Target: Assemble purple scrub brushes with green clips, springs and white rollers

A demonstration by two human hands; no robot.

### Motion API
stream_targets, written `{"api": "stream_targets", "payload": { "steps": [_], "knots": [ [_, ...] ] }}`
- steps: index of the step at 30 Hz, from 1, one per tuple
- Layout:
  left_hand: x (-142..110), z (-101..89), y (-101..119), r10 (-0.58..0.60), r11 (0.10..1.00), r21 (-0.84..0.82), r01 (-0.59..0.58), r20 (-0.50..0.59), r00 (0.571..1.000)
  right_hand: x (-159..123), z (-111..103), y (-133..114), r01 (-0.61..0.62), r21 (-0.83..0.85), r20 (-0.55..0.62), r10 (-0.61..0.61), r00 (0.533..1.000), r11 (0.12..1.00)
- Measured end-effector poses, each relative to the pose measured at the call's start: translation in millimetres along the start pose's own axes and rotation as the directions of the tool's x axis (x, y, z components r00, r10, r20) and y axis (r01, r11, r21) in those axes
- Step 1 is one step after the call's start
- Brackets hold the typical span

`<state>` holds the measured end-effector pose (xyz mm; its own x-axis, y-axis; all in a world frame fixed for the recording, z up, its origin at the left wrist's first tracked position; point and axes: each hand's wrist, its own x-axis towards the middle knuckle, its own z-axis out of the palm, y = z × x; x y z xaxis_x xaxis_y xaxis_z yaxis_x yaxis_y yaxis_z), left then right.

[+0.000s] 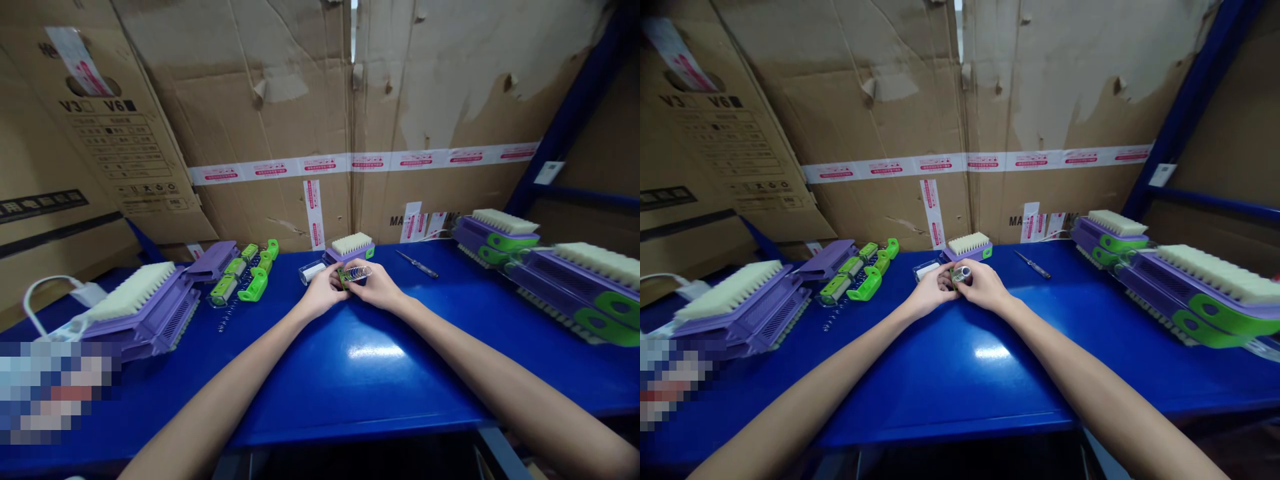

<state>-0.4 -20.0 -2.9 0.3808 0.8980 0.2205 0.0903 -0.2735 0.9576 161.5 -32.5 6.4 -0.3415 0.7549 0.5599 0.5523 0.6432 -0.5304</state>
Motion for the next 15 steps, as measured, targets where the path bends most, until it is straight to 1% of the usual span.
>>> {"api": "stream_targets", "payload": {
  "steps": [4,9,12,15],
  "knots": [
    [1,3.1,-1,-0.004,0.995,0.099,0.011,-0.074,0.997,-1,-3,1,-0.014,-0.038,0.034,0.016,0.999,0.999],
    [-3,5.4,-2,0.108,0.955,0.291,-0.063,-0.142,0.984,-1,-2,4,-0.043,-0.098,-0.012,0.042,0.999,0.994],
    [-7,6.3,0,0.175,0.909,0.404,-0.099,-0.157,0.972,-1,2,4,-0.078,-0.056,-0.052,0.075,0.996,0.995],
    [-11,7.8,4,0.202,0.865,0.493,-0.09,-0.18,0.963,-1,6,1,-0.125,0.058,-0.095,0.13,0.987,0.99]
  ]
}}
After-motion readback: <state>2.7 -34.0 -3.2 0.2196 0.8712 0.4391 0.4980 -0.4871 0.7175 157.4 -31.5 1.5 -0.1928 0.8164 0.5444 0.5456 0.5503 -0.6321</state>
